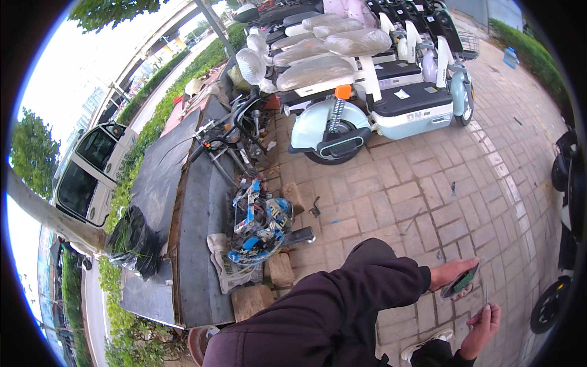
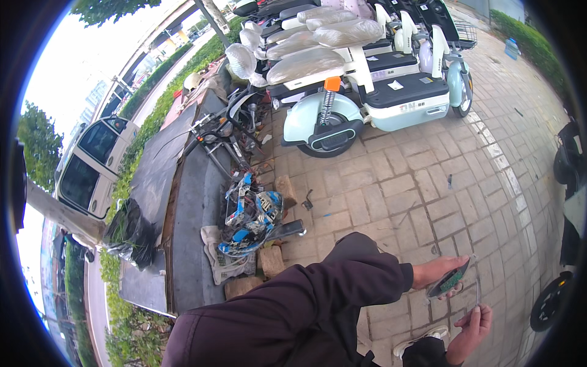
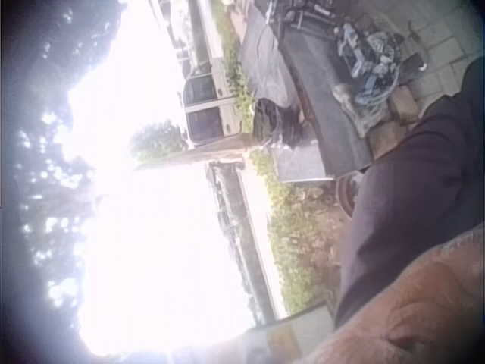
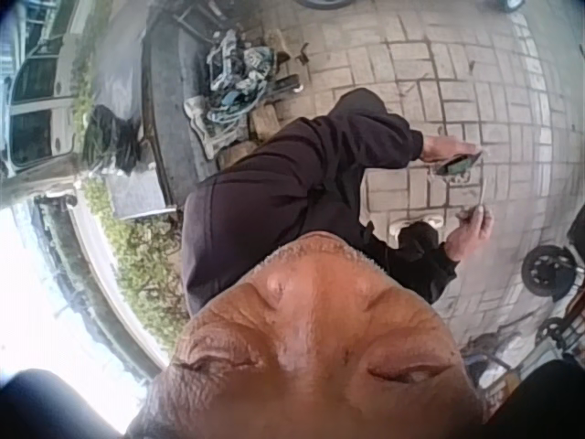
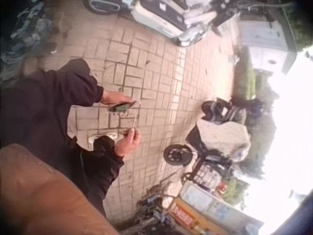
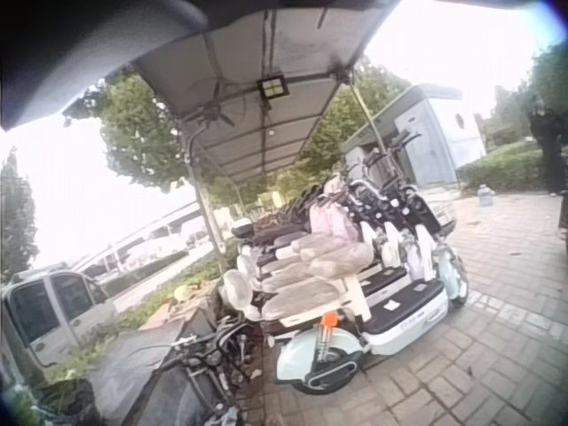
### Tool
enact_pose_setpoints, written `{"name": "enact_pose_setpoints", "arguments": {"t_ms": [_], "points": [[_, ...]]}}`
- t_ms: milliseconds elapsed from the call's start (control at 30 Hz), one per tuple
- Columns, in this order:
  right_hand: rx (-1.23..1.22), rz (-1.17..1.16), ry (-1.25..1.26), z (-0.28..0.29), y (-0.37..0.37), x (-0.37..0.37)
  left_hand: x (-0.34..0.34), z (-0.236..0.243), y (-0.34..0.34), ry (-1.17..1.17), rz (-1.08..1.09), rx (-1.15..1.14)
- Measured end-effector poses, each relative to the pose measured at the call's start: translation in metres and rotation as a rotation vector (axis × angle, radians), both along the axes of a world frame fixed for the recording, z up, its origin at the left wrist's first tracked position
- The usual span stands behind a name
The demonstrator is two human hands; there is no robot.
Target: The person holds a small electronic component with a green circuit board and uses a screwdriver to adjust or tighten screws on the board. They repeatedly reposition the component and continue working on it throughout the clip.
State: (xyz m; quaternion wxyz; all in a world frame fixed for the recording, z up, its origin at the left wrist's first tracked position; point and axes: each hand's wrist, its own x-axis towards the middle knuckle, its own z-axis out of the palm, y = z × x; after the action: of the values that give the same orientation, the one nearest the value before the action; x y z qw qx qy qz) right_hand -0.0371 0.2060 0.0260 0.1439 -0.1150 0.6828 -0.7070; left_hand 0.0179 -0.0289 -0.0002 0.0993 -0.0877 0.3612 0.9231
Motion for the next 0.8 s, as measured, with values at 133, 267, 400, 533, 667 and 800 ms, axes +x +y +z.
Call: {"name": "enact_pose_setpoints", "arguments": {"t_ms": [133, 267, 400, 533, 667, 800], "points": [[0.022, -0.007, -0.015, 0.002, 0.001, 0.001, -0.001, 0.001, 0.001, 0.012, -0.006, -0.014], [0.036, -0.006, -0.004, 0.004, 0.002, 0.002, 0.0, 0.003, 0.002, 0.004, 0.003, -0.035], [0.077, 0.008, -0.01, 0.004, 0.003, 0.001, 0.001, 0.006, 0.001, 0.0, 0.0, -0.045], [0.094, 0.017, -0.004, 0.003, 0.004, 0.001, 0.001, 0.009, 0.001, -0.003, -0.009, -0.069], [0.096, 0.023, 0.006, 0.002, 0.004, 0.001, 0.002, 0.01, 0.001, -0.019, -0.005, -0.059], [0.107, 0.021, 0.009, 0.004, 0.003, 0.001, 0.001, 0.01, 0.001, -0.018, -0.014, -0.048]]}}
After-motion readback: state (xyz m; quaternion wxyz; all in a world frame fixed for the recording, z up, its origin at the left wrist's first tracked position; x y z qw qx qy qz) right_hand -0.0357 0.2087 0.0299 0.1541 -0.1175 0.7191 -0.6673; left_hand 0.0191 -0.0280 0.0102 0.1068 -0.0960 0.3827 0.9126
